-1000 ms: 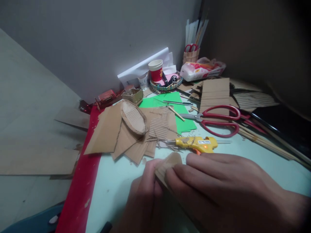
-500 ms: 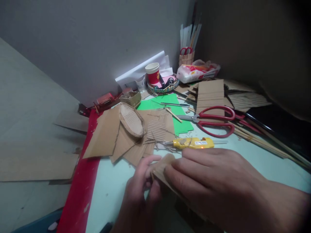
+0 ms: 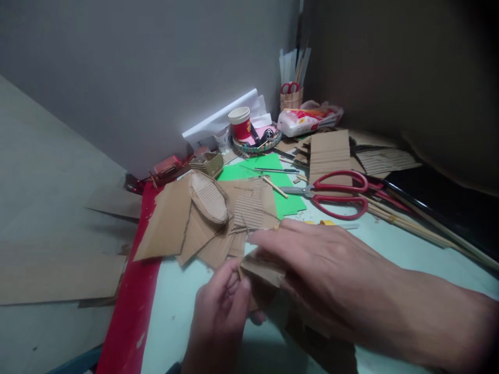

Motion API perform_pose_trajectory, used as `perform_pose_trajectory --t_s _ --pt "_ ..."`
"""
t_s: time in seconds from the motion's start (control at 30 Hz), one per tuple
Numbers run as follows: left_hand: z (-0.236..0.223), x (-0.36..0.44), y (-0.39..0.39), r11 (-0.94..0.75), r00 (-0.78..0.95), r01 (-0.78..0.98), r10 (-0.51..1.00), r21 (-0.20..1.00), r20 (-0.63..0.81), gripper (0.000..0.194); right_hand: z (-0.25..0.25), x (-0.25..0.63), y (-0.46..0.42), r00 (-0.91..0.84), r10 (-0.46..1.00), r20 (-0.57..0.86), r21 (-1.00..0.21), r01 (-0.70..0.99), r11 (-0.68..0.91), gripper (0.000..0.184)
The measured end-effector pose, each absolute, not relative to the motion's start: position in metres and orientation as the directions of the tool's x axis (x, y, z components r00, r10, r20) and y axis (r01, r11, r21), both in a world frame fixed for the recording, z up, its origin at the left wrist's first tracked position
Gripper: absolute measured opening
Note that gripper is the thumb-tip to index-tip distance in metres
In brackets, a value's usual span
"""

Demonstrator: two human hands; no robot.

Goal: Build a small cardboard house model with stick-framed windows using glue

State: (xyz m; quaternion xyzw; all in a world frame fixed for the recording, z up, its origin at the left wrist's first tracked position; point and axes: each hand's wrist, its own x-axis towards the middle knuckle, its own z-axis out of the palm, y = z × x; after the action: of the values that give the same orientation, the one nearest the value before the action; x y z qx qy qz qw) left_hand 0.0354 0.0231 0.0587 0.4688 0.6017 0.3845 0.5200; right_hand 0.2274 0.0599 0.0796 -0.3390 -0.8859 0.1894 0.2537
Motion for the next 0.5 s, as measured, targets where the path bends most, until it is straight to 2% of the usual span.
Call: perform_pose_trajectory --t_s 0.07,0.17,0.33,0.5 --pt "0.058 0.032 0.027 0.331 0.037 0.111 0.941 0.937 -0.337 0.018 0.085 0.231 0.060 -0.639 0.716 0.283 -0.574 0.485 0.660 0.031" --pt "0.054 0.027 0.032 0.413 0.116 -0.027 0.906 0.910 -0.408 0.021 0.089 0.238 0.064 -0.567 0.749 0.342 -0.631 0.452 0.630 0.042" --pt "0.050 0.024 0.034 0.405 0.122 -0.286 0.914 0.869 -0.386 0.021 0.088 0.243 0.076 -0.411 0.794 0.448 -0.673 0.429 0.603 0.027" --pt "0.057 0.026 0.032 0.324 0.025 -0.368 0.940 0.871 -0.339 0.021 0.079 0.246 0.083 -0.413 0.795 0.444 -0.660 0.449 0.602 0.038"
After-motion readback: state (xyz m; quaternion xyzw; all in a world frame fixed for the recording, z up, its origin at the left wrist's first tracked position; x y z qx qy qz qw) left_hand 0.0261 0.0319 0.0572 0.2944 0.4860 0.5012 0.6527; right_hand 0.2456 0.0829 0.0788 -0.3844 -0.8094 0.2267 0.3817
